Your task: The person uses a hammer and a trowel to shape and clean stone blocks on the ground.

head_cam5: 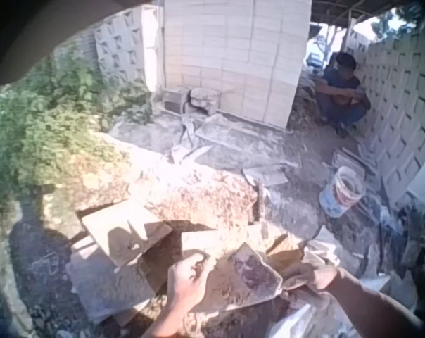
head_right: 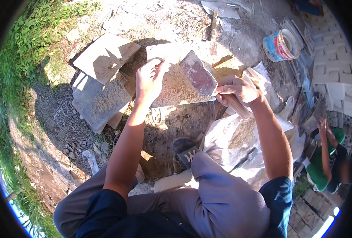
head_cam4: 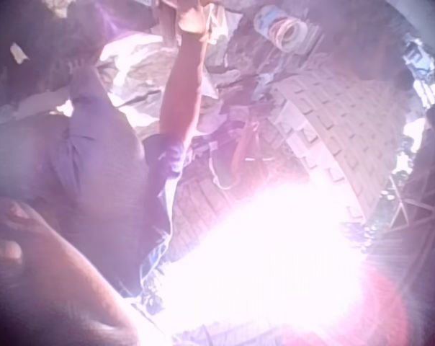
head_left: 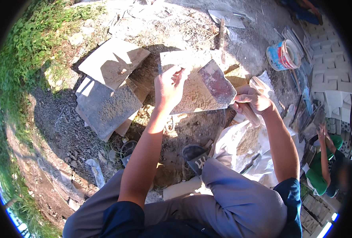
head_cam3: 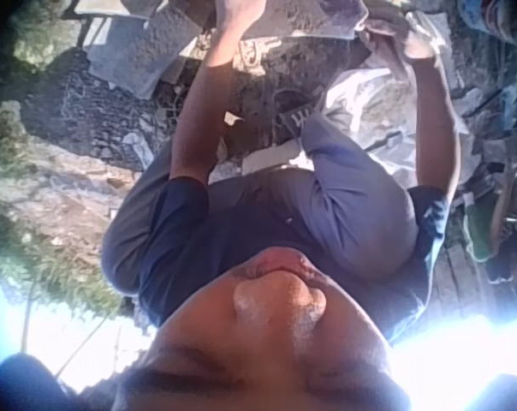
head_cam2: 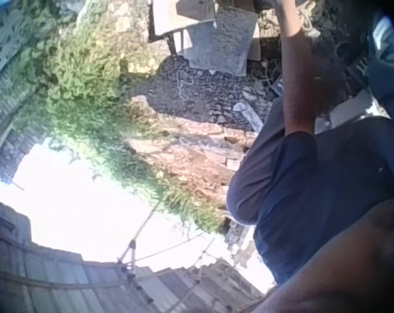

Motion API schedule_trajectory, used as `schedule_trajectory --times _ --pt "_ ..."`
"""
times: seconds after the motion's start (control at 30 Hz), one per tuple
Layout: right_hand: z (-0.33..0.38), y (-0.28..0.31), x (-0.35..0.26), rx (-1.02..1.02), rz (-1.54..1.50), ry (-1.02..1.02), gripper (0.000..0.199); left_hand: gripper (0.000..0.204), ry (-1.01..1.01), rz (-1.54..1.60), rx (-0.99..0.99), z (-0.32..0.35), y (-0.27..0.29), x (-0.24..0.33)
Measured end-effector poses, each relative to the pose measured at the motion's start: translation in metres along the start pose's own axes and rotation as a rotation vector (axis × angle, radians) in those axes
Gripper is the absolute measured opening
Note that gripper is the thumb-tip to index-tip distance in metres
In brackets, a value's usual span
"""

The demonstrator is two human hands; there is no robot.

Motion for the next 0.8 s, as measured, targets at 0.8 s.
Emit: schedule_trajectory --times 0.8 --pt "-0.048 -0.032 0.047 1.047 1.138 0.432 0.065 0.008 -0.373 -0.501 0.133 0.029 -0.016 -0.008"
Point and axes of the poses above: each hand's wrist, its own z-axis away from the middle knuckle, its own y-axis out of the back of the hand, x = y × z, the point moved 4 cm from there along -z, towards the middle knuckle, and after that the axes turned 7 degrees about -y, right-handed, at the moved point
